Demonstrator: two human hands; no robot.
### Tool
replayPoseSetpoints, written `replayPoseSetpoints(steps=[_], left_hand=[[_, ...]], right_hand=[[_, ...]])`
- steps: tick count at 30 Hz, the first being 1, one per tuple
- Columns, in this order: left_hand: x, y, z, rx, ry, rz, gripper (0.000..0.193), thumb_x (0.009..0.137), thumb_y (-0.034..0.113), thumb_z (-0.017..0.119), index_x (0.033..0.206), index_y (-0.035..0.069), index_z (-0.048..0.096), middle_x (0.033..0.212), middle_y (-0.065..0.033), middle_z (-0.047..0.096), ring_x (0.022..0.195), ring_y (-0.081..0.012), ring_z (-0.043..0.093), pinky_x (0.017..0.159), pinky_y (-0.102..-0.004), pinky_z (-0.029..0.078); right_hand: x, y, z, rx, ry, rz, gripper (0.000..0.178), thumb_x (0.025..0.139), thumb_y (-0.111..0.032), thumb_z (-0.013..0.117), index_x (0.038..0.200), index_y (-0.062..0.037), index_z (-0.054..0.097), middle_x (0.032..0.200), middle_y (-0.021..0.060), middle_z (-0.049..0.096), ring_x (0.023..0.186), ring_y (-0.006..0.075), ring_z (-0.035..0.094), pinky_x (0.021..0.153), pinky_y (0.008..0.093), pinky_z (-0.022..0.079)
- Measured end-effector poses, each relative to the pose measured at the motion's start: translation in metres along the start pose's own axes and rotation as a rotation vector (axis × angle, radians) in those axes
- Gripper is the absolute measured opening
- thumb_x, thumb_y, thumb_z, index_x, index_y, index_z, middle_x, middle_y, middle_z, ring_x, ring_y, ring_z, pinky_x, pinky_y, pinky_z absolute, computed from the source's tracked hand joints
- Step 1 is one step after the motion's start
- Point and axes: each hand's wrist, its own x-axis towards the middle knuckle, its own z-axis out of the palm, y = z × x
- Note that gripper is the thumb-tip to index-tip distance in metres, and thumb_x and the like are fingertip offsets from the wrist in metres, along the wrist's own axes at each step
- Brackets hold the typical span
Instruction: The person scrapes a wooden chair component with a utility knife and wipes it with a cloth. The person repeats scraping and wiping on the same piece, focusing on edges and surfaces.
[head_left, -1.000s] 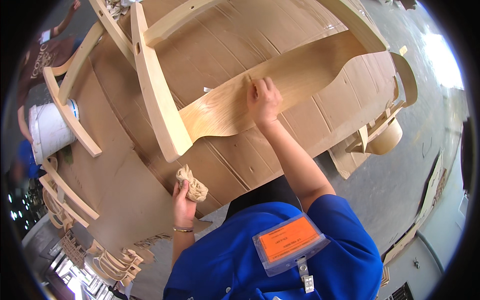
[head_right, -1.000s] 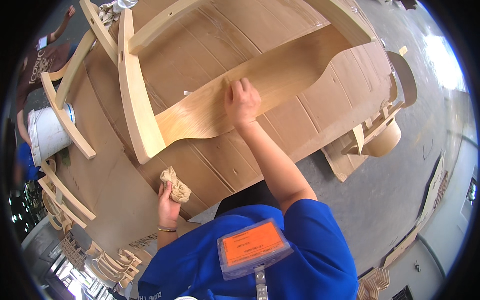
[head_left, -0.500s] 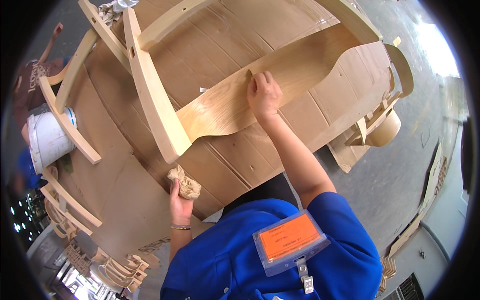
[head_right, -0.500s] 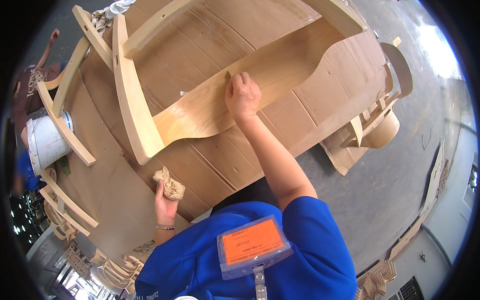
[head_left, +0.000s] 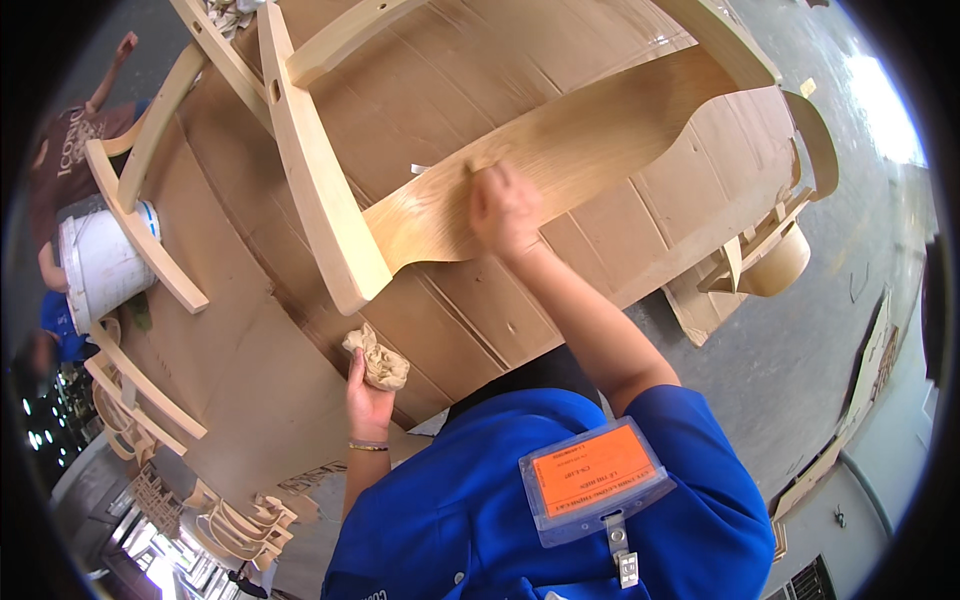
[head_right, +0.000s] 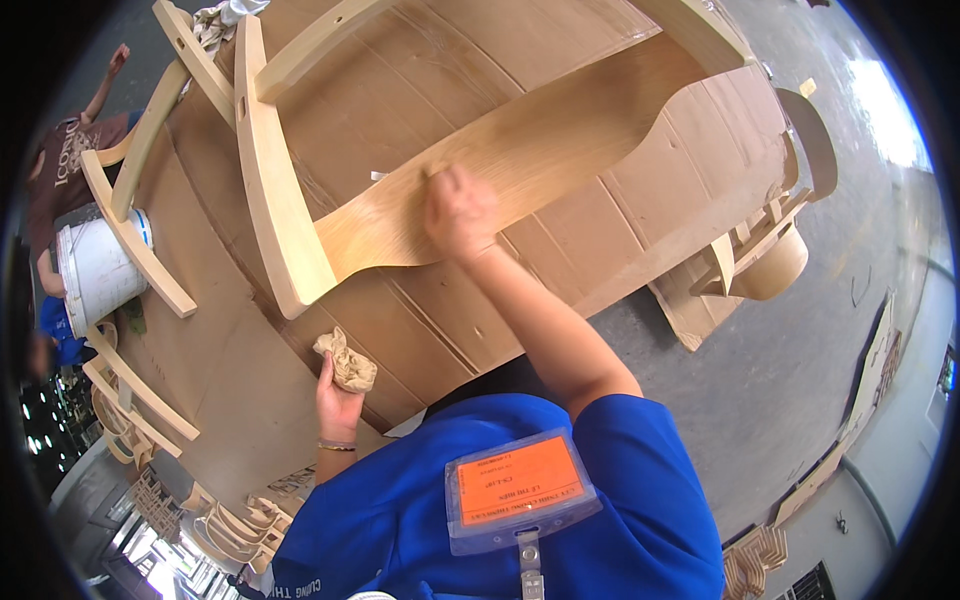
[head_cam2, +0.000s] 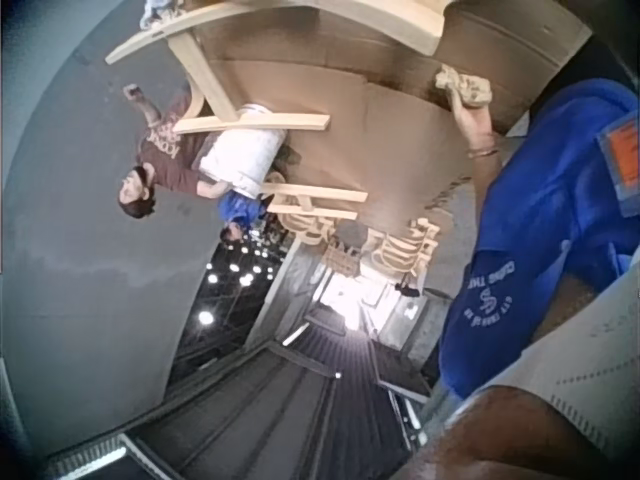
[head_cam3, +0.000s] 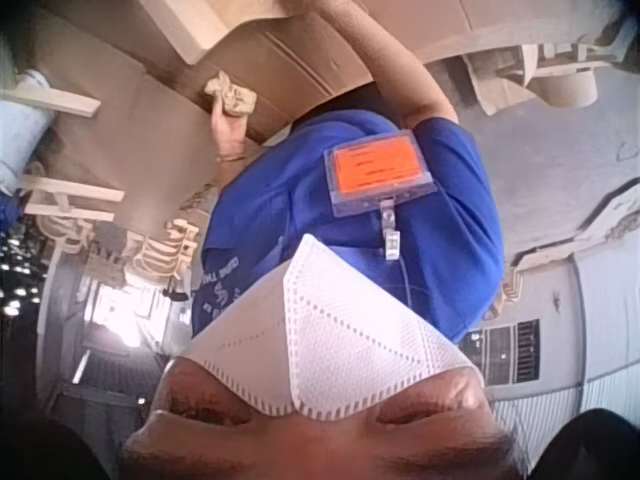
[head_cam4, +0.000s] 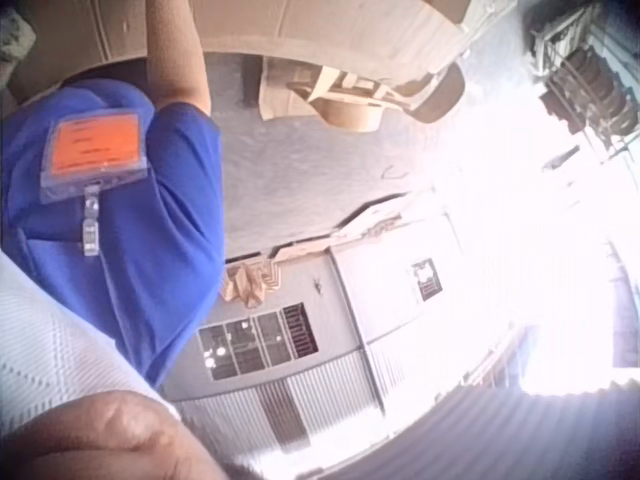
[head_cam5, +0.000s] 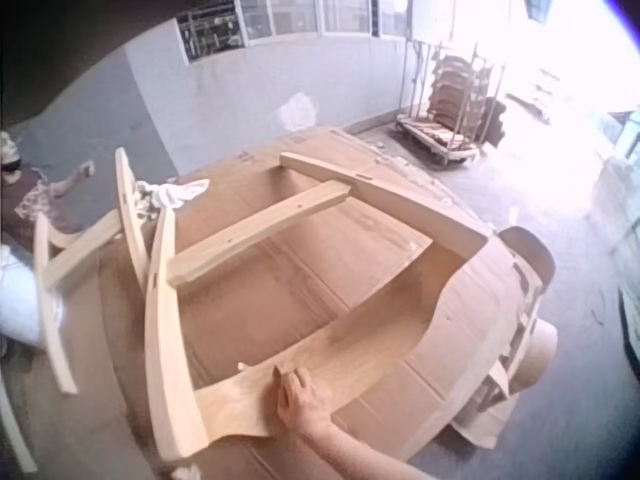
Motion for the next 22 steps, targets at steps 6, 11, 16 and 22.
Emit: replayPoseSetpoints(steps=[6,11,16,22], left_hand=[[0.002,-0.002,0.005,-0.042,0.001,-0.024,0.044,0.111,0.027,0.062,0.152,0.013,0.056,0.149,-0.0029,0.062,0.139,-0.0224,0.056,0.118,-0.0478,0.045],[-0.004,-0.001,0.007,-0.008,0.022,0.022,0.044,0.111,0.026,0.062,0.152,0.012,0.055,0.15,-0.0032,0.061,0.14,-0.0226,0.056,0.119,-0.0481,0.044],[-0.005,-0.003,0.012,-0.034,-0.001,-0.021,0.042,0.111,0.025,0.063,0.149,0.011,0.056,0.148,-0.0038,0.062,0.137,-0.0223,0.058,0.118,-0.0474,0.045],[0.001,0.0,0.014,-0.03,-0.007,0.014,0.042,0.11,0.024,0.064,0.149,0.011,0.057,0.146,-0.0051,0.063,0.136,-0.0221,0.058,0.118,-0.047,0.045]], right_hand=[[-0.006,-0.013,0.005,0.148,0.073,0.111,0.013,0.086,-0.004,0.073,0.086,-0.0086,0.061,0.085,0.0101,0.06,0.07,0.0335,0.063,0.061,0.0448,0.051],[0.006,-0.009,0.007,0.004,0.116,0.124,0.015,0.087,-0.007,0.072,0.084,-0.0082,0.057,0.084,0.0115,0.06,0.072,0.034,0.063,0.061,0.0462,0.05],[-0.019,-0.064,0.015,0.224,0.044,-0.003,0.014,0.087,-0.005,0.072,0.085,-0.0075,0.059,0.084,0.0121,0.059,0.073,0.0343,0.063,0.064,0.0454,0.05],[-0.01,-0.054,0.008,0.316,-0.099,0.294,0.009,0.089,-0.002,0.069,0.09,-0.0093,0.065,0.088,0.0128,0.064,0.079,0.0342,0.067,0.069,0.0447,0.055]])
